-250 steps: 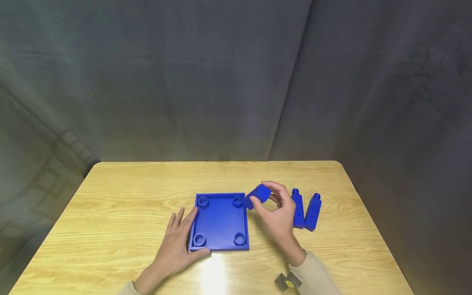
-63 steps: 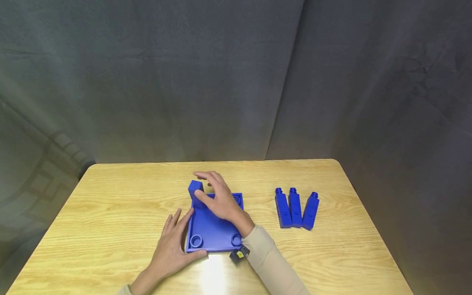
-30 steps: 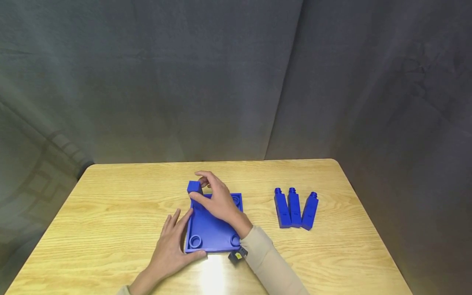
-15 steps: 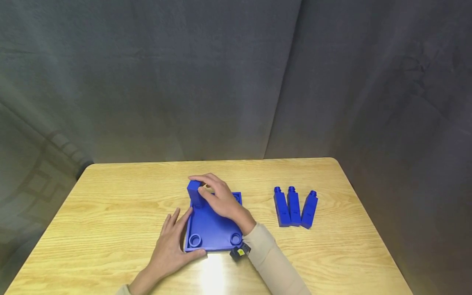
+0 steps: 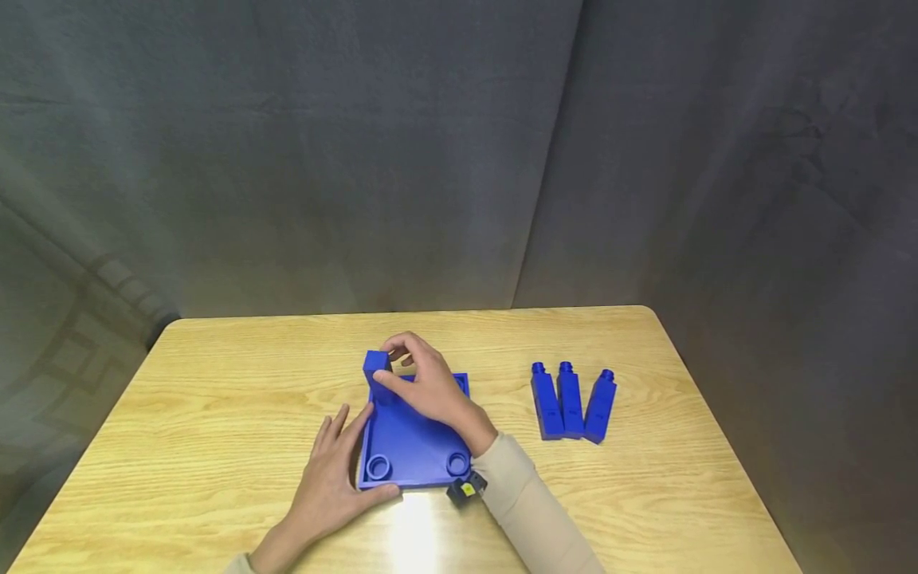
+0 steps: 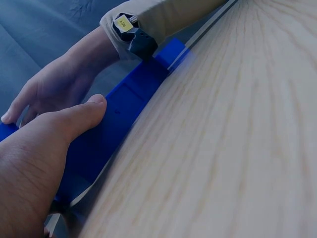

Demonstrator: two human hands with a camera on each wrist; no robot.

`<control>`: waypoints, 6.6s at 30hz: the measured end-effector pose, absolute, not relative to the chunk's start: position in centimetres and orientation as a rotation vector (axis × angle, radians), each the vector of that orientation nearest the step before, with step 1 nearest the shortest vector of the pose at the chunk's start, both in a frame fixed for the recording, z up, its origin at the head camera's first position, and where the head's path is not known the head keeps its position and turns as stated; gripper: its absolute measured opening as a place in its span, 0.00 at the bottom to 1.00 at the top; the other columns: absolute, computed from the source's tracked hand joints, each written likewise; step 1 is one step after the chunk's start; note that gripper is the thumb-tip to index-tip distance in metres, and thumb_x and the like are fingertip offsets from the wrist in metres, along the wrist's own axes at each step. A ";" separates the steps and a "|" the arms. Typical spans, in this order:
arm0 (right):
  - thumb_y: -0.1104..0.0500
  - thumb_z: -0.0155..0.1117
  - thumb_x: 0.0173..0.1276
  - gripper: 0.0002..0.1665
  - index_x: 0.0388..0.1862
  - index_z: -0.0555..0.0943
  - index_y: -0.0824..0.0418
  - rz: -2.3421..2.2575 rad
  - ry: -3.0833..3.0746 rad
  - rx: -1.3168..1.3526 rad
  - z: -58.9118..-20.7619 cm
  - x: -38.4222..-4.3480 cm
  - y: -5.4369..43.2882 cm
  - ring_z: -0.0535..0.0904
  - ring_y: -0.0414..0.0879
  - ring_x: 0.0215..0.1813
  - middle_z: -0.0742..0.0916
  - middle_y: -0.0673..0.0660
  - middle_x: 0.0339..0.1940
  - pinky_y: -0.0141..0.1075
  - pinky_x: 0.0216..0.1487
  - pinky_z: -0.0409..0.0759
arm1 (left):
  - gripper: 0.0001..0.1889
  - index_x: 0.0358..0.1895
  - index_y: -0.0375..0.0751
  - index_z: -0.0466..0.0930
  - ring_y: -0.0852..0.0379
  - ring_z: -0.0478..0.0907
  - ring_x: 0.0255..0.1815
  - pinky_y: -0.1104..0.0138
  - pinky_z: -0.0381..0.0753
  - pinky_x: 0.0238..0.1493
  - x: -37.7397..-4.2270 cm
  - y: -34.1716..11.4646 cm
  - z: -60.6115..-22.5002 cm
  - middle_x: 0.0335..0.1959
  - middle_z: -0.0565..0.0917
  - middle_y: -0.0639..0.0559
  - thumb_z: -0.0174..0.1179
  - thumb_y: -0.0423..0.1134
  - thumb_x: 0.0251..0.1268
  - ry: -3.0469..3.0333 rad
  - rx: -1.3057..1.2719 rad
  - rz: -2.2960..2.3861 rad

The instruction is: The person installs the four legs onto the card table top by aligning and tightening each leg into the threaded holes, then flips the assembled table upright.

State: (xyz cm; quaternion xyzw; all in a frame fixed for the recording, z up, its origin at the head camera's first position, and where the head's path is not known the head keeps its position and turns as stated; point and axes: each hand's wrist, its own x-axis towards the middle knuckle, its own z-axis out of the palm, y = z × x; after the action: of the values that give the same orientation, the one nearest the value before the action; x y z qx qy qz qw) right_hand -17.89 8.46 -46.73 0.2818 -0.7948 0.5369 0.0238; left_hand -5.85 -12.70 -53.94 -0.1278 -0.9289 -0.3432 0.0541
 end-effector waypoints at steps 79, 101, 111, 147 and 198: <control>0.58 0.82 0.68 0.21 0.55 0.83 0.61 1.459 -2.388 0.455 -46.4 -15.5 5.4 0.87 0.54 0.49 0.89 0.57 0.44 0.48 0.46 0.90 | 0.67 0.88 0.51 0.66 0.16 0.53 0.85 0.21 0.60 0.78 -5.8 -12.5 -53.4 0.86 0.62 0.25 0.81 0.76 0.42 -2.855 -0.289 -1.075; 0.62 0.80 0.70 0.27 0.66 0.82 0.64 1.517 -2.317 0.536 -45.1 -13.0 10.9 0.86 0.55 0.55 0.90 0.63 0.52 0.57 0.56 0.87 | 0.66 0.87 0.52 0.67 0.13 0.56 0.83 0.19 0.61 0.75 -5.8 -12.5 -53.7 0.84 0.66 0.25 0.82 0.76 0.41 -2.818 -0.326 -1.056; 0.71 0.81 0.64 0.28 0.62 0.83 0.65 1.401 -2.205 0.515 -46.3 -10.7 15.8 0.87 0.51 0.51 0.91 0.56 0.48 0.38 0.52 0.84 | 0.68 0.88 0.52 0.66 0.15 0.54 0.84 0.20 0.58 0.77 -5.7 -12.5 -53.5 0.86 0.63 0.26 0.82 0.76 0.41 -2.849 -0.297 -1.060; 0.80 0.79 0.58 0.35 0.66 0.83 0.70 1.313 -2.189 0.128 -49.3 -6.5 26.0 0.81 0.35 0.55 0.90 0.52 0.48 0.27 0.61 0.74 | 0.68 0.89 0.53 0.64 0.15 0.53 0.85 0.20 0.56 0.78 -5.7 -12.4 -53.6 0.86 0.61 0.26 0.81 0.77 0.42 -2.869 -0.299 -1.052; 0.74 0.88 0.51 0.41 0.67 0.85 0.68 1.049 -2.349 0.194 -52.4 -6.2 26.2 0.74 0.47 0.76 0.94 0.61 0.53 0.27 0.80 0.53 | 0.68 0.89 0.53 0.63 0.15 0.51 0.85 0.21 0.55 0.79 -5.7 -12.5 -53.5 0.87 0.59 0.25 0.81 0.76 0.43 -2.886 -0.289 -1.067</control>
State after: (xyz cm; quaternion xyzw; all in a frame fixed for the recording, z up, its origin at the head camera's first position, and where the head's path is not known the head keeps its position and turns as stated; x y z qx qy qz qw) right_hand -6.19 26.22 -52.43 0.0721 -0.8748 0.3906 0.2775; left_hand -5.67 -12.52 -53.55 -0.0935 -0.9335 -0.3451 0.0258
